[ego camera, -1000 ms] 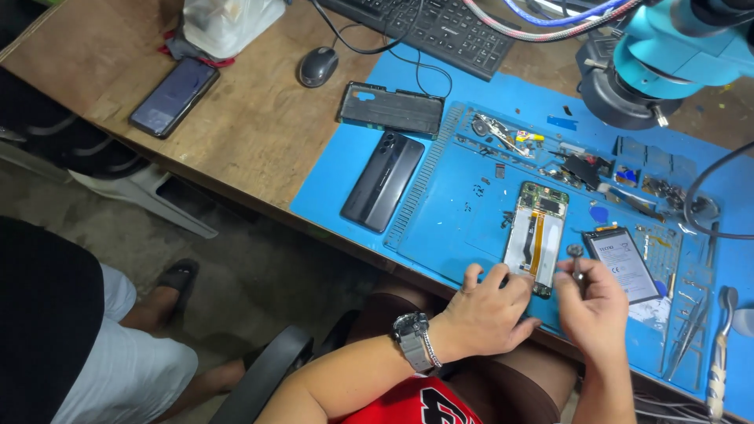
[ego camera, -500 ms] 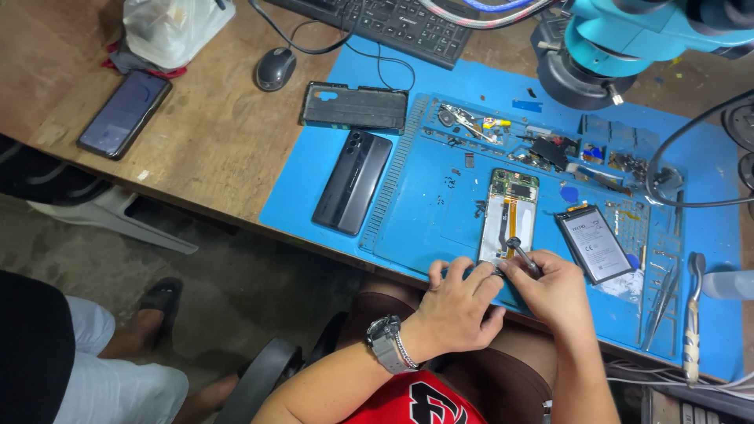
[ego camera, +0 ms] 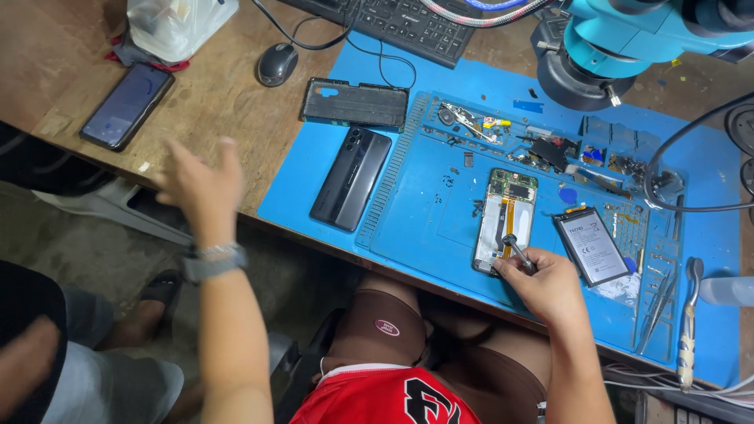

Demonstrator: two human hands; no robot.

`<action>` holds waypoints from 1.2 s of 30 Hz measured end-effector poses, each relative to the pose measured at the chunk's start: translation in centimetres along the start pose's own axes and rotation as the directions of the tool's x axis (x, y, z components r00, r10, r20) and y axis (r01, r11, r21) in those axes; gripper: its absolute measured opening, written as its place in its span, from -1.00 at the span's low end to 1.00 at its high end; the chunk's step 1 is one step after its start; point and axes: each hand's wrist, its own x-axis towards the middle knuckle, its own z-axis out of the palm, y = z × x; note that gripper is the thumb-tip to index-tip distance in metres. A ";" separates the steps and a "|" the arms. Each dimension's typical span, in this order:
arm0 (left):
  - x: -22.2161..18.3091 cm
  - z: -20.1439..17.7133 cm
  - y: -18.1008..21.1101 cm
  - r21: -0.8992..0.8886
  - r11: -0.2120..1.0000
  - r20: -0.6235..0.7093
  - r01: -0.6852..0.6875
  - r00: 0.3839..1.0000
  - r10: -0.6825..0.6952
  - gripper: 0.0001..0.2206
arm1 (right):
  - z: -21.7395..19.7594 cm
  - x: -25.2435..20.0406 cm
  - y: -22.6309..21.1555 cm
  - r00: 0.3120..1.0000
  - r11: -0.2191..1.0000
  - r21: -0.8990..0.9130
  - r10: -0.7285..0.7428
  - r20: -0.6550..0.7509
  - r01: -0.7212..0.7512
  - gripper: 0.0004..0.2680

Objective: Reassembling the sub-board and internal components of a mobile phone on a repair bench.

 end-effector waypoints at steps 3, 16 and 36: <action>1.6 -1.3 0.5 0.104 0.993 0.008 0.056 0.998 -0.057 -0.27 | -0.1 0.6 0.3 1.000 1.000 -0.003 -0.010 -0.003 0.010 -0.88; -23.5 -0.8 17.4 -0.524 0.384 0.121 -0.761 0.379 0.917 -0.42 | -0.3 1.8 1.3 0.992 0.990 -0.126 0.075 0.097 -0.062 -0.82; -24.9 -2.0 17.8 -0.346 0.382 0.268 -0.857 0.300 0.916 -0.41 | -3.9 -2.0 3.5 0.945 0.559 0.763 -0.162 -0.285 0.326 -0.80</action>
